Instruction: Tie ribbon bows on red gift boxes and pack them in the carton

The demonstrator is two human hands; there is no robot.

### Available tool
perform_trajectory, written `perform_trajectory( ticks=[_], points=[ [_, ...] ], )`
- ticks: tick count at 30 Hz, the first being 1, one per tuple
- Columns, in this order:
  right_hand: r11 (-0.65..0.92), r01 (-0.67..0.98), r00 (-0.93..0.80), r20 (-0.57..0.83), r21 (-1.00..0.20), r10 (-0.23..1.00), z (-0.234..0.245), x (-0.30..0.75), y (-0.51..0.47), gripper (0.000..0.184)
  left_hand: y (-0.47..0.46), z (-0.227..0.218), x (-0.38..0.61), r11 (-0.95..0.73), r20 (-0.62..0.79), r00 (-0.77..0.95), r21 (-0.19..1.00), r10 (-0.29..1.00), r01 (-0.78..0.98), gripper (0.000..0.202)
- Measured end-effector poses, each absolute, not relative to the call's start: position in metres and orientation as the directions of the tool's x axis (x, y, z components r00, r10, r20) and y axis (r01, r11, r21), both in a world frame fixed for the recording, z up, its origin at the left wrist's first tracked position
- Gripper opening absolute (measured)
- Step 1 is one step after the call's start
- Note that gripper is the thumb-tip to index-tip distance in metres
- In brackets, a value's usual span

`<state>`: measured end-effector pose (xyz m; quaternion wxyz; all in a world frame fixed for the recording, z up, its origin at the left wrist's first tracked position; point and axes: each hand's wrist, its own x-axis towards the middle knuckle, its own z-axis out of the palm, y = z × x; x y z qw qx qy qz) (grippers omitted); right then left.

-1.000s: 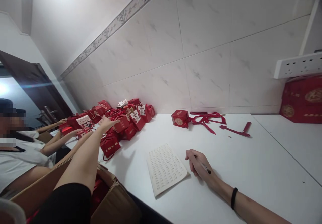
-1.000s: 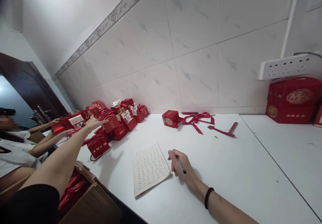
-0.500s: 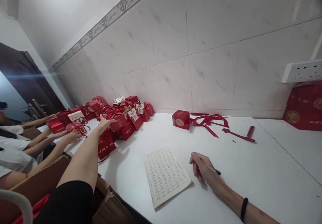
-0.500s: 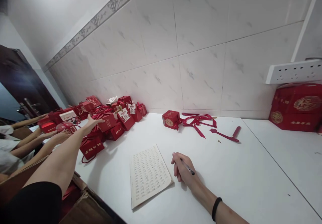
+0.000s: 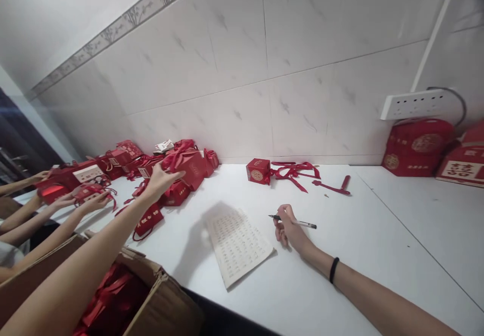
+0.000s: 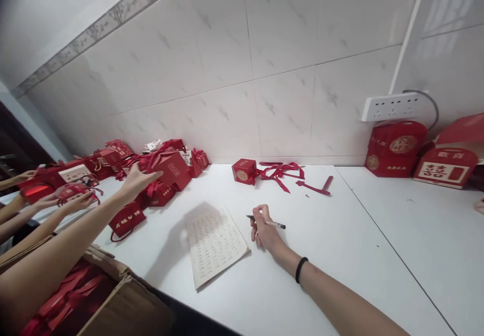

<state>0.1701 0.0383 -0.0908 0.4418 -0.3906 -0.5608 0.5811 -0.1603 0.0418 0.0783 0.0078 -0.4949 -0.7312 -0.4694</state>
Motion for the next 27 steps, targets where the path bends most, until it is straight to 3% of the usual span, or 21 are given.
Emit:
perform_trajectory(
  ticks=[3,6,9,11,14,17,22,27],
  points=[
    [0.123,0.028,-0.27,0.111,-0.992,0.957,-0.091,0.174,0.035,0.036,0.024,0.062,-0.102,-0.179,0.484,-0.295,0.716,0.824,0.675,0.073],
    [0.366,0.143,-0.23,0.329,-0.919,0.916,-0.092,0.182,0.034,0.026,0.003,0.028,-0.051,-0.168,0.379,-0.24,0.779,0.894,0.604,0.075],
    [0.585,0.266,-0.254,0.53,-0.766,0.809,-0.096,0.193,0.04,0.016,-0.013,-0.004,-0.029,-0.235,0.276,0.011,0.795,0.961,0.56,0.08],
    [0.657,0.295,-0.321,0.575,-0.694,0.752,-0.098,0.199,0.044,0.019,-0.017,-0.015,-0.031,-0.22,0.158,0.156,0.791,0.975,0.57,0.079],
    [0.651,0.304,-0.361,0.548,-0.696,0.755,-0.097,0.202,0.046,0.025,-0.017,-0.017,-0.043,-0.174,0.05,0.209,0.757,0.977,0.63,0.078],
    [0.603,0.302,-0.328,0.513,-0.738,0.793,-0.085,0.198,0.048,0.021,-0.017,-0.013,-0.05,-0.236,0.09,0.246,0.709,0.965,0.664,0.084],
    [0.512,0.243,-0.471,0.361,-0.824,0.805,-0.044,0.18,0.057,0.047,-0.019,-0.016,-0.046,-0.325,0.153,0.293,0.587,0.944,0.742,0.089],
    [0.513,0.286,-0.564,0.291,-0.809,0.773,-0.021,0.164,0.059,0.049,-0.019,-0.019,-0.053,-0.389,0.152,0.366,0.525,0.918,0.757,0.098]
  ],
)
